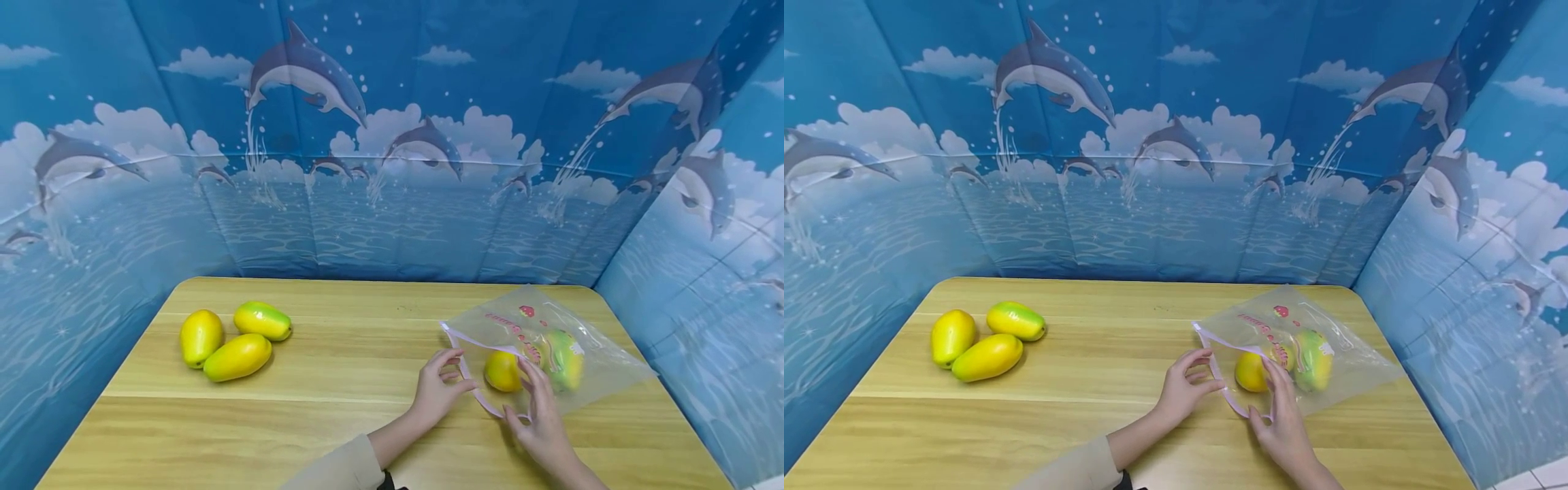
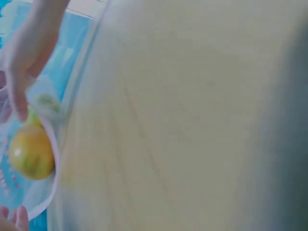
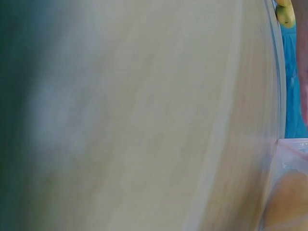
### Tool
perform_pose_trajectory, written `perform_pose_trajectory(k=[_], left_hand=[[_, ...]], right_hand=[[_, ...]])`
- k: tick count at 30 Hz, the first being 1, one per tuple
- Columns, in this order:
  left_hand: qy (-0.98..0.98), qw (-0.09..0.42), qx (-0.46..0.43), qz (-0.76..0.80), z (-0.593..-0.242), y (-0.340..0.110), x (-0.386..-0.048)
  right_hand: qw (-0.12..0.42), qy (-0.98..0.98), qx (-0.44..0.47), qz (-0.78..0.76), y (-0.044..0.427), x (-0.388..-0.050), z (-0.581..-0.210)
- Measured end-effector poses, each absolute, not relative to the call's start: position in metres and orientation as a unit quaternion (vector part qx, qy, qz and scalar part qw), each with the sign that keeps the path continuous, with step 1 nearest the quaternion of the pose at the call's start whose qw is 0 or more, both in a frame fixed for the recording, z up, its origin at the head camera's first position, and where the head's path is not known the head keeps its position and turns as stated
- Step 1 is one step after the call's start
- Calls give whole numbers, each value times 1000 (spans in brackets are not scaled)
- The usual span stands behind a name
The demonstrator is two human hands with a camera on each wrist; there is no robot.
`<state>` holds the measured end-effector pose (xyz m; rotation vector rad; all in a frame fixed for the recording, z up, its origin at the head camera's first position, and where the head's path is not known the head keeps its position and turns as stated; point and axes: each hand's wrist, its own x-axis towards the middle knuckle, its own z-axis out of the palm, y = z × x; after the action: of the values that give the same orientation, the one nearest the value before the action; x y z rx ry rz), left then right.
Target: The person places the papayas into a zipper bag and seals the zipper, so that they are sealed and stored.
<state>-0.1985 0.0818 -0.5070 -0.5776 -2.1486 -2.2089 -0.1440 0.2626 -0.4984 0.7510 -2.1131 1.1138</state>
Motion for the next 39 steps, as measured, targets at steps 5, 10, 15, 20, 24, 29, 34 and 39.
perform_pose_trajectory(k=[5,10,15,20,24,29,34,39], left_hand=[[-690,10,-160,-706,-502,55,-194],[-693,11,-141,-707,-480,24,-183],[-706,16,-124,-697,-466,-6,-176],[-714,36,-118,-689,-479,-33,-182],[-728,54,-109,-674,-493,-57,-188],[-750,79,-84,-652,-488,-87,-189],[-773,126,-51,-619,-478,-121,-189],[-797,183,-14,-576,-471,-156,-188]], right_hand=[[319,-802,281,420,262,-145,-500],[334,-809,269,402,260,-146,-501],[341,-815,259,389,259,-146,-502],[340,-815,259,392,258,-146,-501],[332,-811,265,401,259,-146,-501],[313,-817,256,412,259,-144,-501],[297,-828,240,411,260,-143,-500],[292,-832,235,409,259,-142,-500]])
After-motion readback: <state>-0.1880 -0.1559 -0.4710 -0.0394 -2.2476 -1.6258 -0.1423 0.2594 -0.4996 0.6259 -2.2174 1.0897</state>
